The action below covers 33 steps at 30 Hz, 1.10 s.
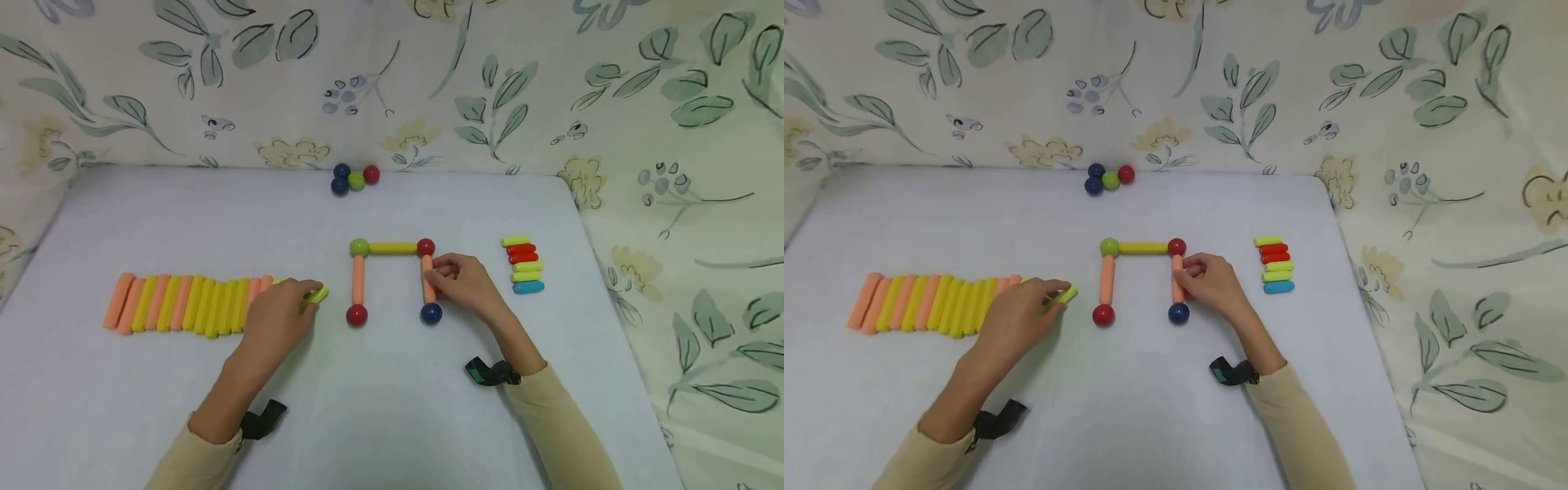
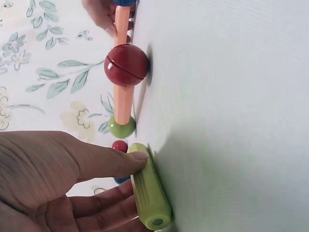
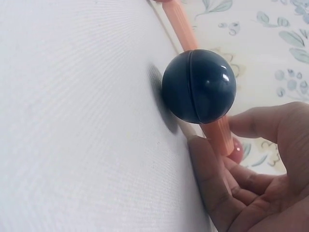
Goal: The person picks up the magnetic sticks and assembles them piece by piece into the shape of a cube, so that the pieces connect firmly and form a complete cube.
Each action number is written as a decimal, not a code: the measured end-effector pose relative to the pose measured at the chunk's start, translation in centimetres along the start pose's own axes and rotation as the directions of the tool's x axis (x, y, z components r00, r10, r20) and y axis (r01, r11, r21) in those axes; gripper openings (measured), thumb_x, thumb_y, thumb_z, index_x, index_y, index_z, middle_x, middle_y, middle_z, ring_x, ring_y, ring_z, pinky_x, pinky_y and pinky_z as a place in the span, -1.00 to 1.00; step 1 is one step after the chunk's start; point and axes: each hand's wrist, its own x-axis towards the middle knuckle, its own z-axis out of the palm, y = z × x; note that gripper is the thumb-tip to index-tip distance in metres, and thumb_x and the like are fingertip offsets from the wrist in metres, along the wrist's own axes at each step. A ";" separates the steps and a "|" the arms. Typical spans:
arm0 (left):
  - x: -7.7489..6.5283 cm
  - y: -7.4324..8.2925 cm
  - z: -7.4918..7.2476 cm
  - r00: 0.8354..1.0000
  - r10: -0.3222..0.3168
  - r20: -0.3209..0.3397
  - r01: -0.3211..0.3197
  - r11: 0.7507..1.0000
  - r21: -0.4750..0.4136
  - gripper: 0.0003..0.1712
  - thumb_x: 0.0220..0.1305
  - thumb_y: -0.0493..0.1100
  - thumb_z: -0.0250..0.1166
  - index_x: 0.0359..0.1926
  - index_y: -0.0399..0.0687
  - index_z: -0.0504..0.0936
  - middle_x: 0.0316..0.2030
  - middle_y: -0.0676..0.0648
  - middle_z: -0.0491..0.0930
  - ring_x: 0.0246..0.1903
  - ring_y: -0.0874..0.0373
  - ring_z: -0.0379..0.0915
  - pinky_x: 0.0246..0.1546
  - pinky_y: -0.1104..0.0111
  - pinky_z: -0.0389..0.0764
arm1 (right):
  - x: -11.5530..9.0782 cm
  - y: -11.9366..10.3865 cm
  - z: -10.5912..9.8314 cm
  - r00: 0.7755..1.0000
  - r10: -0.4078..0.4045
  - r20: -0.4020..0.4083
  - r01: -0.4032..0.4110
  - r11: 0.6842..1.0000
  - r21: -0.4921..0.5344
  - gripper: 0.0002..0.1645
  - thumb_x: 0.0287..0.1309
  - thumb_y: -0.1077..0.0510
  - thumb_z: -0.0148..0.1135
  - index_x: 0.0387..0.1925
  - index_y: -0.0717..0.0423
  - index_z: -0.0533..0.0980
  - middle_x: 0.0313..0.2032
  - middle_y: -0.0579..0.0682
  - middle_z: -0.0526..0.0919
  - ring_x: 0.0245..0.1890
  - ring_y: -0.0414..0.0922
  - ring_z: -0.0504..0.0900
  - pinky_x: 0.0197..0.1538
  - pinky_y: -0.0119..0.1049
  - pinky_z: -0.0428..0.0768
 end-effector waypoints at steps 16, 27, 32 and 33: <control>3.3 7.4 -0.1 0.889 0.418 0.189 -0.407 0.908 -0.097 -0.62 0.45 -0.19 0.40 0.24 -0.05 0.72 0.09 -0.02 0.73 0.10 0.10 0.65 0.13 0.18 0.70 | 0.2 0.1 0.4 0.999 0.014 0.031 -0.016 0.997 0.074 -0.53 0.43 -0.01 0.33 0.18 0.22 0.59 -0.23 0.11 0.76 -0.36 -0.09 0.76 -0.23 -0.34 0.71; 3.1 7.6 2.1 0.840 0.479 0.255 -0.475 0.876 -0.082 -0.65 0.43 -0.23 0.40 0.20 -0.03 0.75 -0.01 0.00 0.74 -0.05 0.17 0.68 0.00 0.26 0.72 | 0.2 0.2 0.1 1.000 -0.008 0.011 0.007 0.999 0.047 -0.51 0.40 -0.03 0.36 0.15 0.23 0.61 -0.20 0.11 0.77 -0.30 -0.06 0.71 -0.21 -0.29 0.65; 3.1 7.6 2.6 0.836 0.484 0.259 -0.482 0.873 -0.076 -0.65 0.42 -0.25 0.41 0.19 -0.01 0.77 -0.02 0.01 0.75 -0.04 0.17 0.68 0.01 0.28 0.72 | 0.1 0.0 0.0 1.000 -0.010 0.012 0.009 0.999 0.047 -0.52 0.40 -0.02 0.36 0.14 0.24 0.61 -0.22 0.12 0.76 -0.32 -0.07 0.70 -0.25 -0.32 0.63; 3.1 7.7 2.6 0.836 0.485 0.256 -0.483 0.872 -0.074 -0.66 0.42 -0.25 0.41 0.18 -0.01 0.77 -0.03 0.02 0.75 -0.05 0.17 0.68 0.00 0.28 0.72 | 0.1 0.0 0.0 1.000 -0.009 0.012 0.008 0.999 0.048 -0.52 0.40 -0.02 0.36 0.14 0.24 0.61 -0.23 0.12 0.76 -0.32 -0.07 0.70 -0.25 -0.33 0.64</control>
